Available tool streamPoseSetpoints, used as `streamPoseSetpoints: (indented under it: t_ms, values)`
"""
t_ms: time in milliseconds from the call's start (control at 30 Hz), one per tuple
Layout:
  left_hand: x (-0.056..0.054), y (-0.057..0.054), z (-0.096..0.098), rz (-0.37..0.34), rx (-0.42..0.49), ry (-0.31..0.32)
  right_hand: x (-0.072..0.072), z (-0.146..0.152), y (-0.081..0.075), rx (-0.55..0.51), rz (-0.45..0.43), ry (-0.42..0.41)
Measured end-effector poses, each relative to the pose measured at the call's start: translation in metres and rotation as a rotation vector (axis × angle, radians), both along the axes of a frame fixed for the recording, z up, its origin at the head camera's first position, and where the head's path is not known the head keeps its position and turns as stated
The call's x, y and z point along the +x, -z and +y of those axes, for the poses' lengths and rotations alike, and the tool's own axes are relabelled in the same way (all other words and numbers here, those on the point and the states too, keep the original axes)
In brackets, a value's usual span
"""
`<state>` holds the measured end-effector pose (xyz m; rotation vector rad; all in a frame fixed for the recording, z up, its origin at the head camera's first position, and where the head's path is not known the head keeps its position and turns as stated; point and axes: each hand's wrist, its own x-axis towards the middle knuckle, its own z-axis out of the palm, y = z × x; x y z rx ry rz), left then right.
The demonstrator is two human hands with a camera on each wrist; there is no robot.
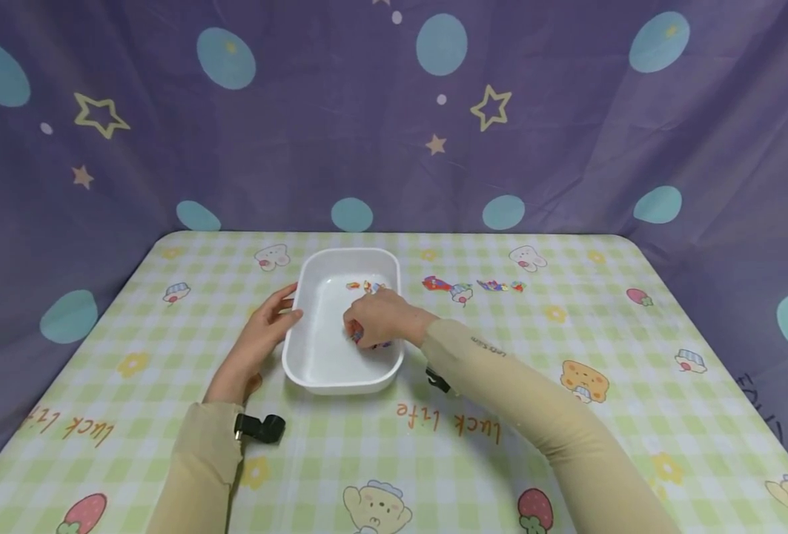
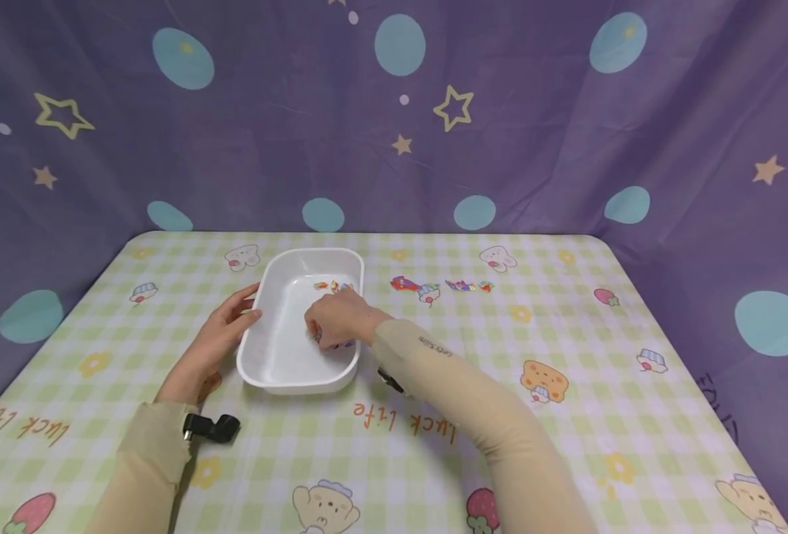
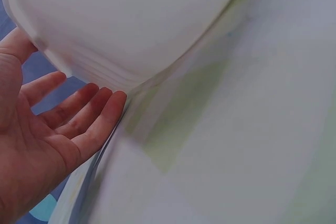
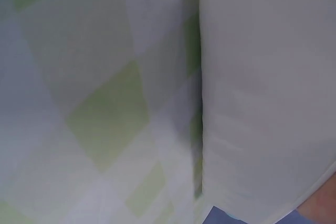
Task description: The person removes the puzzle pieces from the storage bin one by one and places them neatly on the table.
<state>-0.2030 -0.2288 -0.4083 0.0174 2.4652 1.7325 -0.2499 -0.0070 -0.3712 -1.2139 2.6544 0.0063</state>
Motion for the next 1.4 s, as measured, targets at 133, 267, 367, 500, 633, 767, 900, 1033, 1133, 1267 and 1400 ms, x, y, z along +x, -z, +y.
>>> streamPoseSetpoints:
  t_ms: [133,267,367,500,633,767,900,1033,1133,1267,1400]
  values:
    - [0.000,-0.001,0.000,-0.005,-0.004,-0.003,-0.001,-0.001,0.002,0.005,-0.002,0.002]
    - [0.000,-0.002,0.000,0.000,-0.003,0.001,-0.002,-0.002,0.003,0.005,0.008,0.007]
    - [0.000,-0.002,0.001,-0.002,0.000,0.002,-0.001,-0.002,0.004,0.008,0.008,0.004]
    - [0.000,-0.001,0.001,-0.010,-0.004,-0.004,-0.001,0.000,0.003,-0.042,-0.013,0.019]
    - [-0.001,0.000,0.001,-0.019,-0.006,-0.012,0.000,0.003,0.001,-0.132,-0.013,0.020]
    - [-0.001,0.001,0.001,-0.027,-0.007,-0.020,-0.001,0.007,-0.003,-0.196,0.000,-0.010]
    - [-0.001,-0.001,0.001,-0.026,-0.001,-0.019,-0.002,0.015,-0.009,-0.241,0.027,-0.019]
    - [0.000,-0.002,0.000,-0.026,-0.003,-0.003,-0.002,0.026,-0.017,-0.276,0.060,-0.026]
    - [-0.001,-0.005,0.000,-0.019,-0.015,0.019,-0.003,0.037,-0.022,-0.304,0.078,-0.036]
    - [-0.002,-0.009,-0.001,-0.004,-0.026,0.069,-0.005,0.053,-0.025,-0.350,0.115,-0.021]
    - [-0.003,-0.013,-0.003,0.009,-0.014,0.119,-0.007,0.069,-0.027,-0.404,0.140,0.006]
